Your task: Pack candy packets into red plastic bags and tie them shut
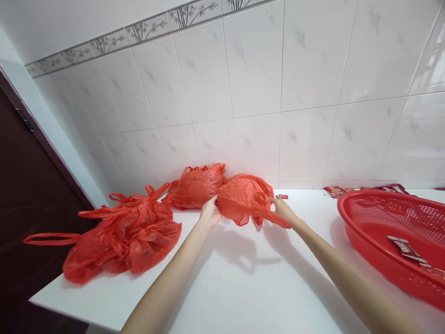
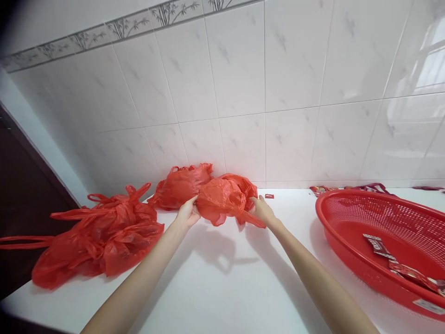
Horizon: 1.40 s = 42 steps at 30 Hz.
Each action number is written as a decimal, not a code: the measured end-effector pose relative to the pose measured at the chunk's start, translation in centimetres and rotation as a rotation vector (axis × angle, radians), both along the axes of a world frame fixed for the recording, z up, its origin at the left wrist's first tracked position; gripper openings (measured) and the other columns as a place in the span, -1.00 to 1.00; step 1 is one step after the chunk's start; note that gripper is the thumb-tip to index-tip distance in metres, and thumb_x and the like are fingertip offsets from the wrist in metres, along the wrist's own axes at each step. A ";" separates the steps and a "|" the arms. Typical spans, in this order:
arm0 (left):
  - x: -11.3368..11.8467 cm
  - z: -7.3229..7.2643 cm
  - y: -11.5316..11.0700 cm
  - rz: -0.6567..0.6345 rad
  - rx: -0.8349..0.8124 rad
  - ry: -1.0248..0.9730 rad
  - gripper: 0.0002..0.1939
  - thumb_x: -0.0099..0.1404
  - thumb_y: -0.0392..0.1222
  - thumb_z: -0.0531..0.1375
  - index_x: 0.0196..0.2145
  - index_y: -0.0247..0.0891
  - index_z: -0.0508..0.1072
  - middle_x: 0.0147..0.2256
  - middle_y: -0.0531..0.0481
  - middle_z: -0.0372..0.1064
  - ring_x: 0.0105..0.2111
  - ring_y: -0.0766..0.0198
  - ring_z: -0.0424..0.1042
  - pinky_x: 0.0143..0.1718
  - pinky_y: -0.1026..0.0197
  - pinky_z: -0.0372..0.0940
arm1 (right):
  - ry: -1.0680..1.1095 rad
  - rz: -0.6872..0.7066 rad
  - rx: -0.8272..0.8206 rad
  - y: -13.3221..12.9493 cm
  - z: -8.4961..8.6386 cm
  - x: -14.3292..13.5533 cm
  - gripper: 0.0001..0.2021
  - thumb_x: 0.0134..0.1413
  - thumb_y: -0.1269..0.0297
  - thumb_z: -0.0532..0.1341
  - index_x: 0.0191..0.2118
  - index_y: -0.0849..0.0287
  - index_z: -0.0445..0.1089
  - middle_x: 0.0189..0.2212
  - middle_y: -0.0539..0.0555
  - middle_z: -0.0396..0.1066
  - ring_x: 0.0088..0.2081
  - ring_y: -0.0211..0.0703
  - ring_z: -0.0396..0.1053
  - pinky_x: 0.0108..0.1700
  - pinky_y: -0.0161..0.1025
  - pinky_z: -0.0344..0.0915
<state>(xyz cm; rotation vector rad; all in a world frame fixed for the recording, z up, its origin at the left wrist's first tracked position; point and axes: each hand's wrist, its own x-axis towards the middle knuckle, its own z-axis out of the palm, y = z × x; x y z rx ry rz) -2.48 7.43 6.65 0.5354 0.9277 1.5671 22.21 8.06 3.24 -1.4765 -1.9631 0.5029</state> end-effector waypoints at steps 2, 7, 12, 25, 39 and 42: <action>0.3 -0.6 -0.2 -0.048 -0.040 -0.018 -0.84 0.31 -0.42 0.13 -0.37 -0.27 0.47 -0.42 -0.05 0.55 -0.43 0.25 0.56 -0.30 0.25 0.46 | 0.050 -0.041 0.035 -1.6 1.0 1.5 -0.73 0.21 0.18 0.18 -0.05 0.15 0.47 -0.01 0.24 0.46 -0.17 0.03 0.50 -0.08 -0.07 0.40; 1.5 -1.2 -0.9 -0.142 -0.108 -0.044 -0.81 0.35 -0.42 0.11 -0.35 -0.29 0.47 -0.43 -0.04 0.54 -0.48 0.26 0.54 -0.31 0.24 0.45 | 0.300 0.204 0.268 -6.2 3.7 3.7 -0.45 0.17 -0.12 0.22 0.19 0.03 0.29 0.22 0.19 0.32 0.09 0.07 0.41 0.11 0.01 0.36; 2.7 -0.7 -1.8 -0.216 -0.147 -0.042 -0.78 0.39 -0.41 0.08 -0.36 -0.32 0.49 -0.43 -0.09 0.54 -0.47 0.24 0.54 -0.30 0.21 0.45 | -0.095 0.251 0.256 -7.8 3.5 2.9 -0.36 0.06 0.15 0.33 0.28 0.00 0.26 0.37 0.24 0.11 0.34 0.28 0.12 0.28 0.21 0.15; 3.9 2.0 -4.8 -0.328 -0.055 -0.056 -0.84 0.27 -0.48 0.12 -0.38 -0.37 0.48 -0.43 -0.06 0.49 -0.46 0.33 0.48 -0.32 0.29 0.42 | -0.174 0.173 0.172 -7.4 1.6 -0.4 -0.70 0.13 0.24 0.24 -0.02 0.14 0.44 -0.17 0.15 0.54 -0.20 0.02 0.47 -0.12 -0.07 0.32; 5.8 0.6 -6.5 -0.358 0.181 0.331 0.07 -0.03 -0.40 0.42 0.35 -0.12 0.03 0.22 -0.24 0.27 0.18 0.10 0.36 0.21 0.05 0.24 | 0.265 0.040 -0.008 -6.8 0.5 -1.2 -0.83 -0.02 0.27 0.06 -0.55 0.08 0.05 -0.61 -0.05 0.19 -0.52 -0.20 0.20 -0.42 -0.27 0.09; 5.9 -0.6 -6.9 -0.424 0.277 0.655 0.28 -0.11 -0.38 0.48 0.42 -0.05 -0.15 0.35 -0.30 0.05 0.31 -0.04 0.16 0.25 -0.06 0.19 | 0.369 0.106 -0.120 -7.0 1.4 -0.8 -0.83 -0.04 0.17 0.05 -0.52 0.12 0.18 -0.57 -0.03 0.27 -0.50 -0.20 0.24 -0.44 -0.28 0.13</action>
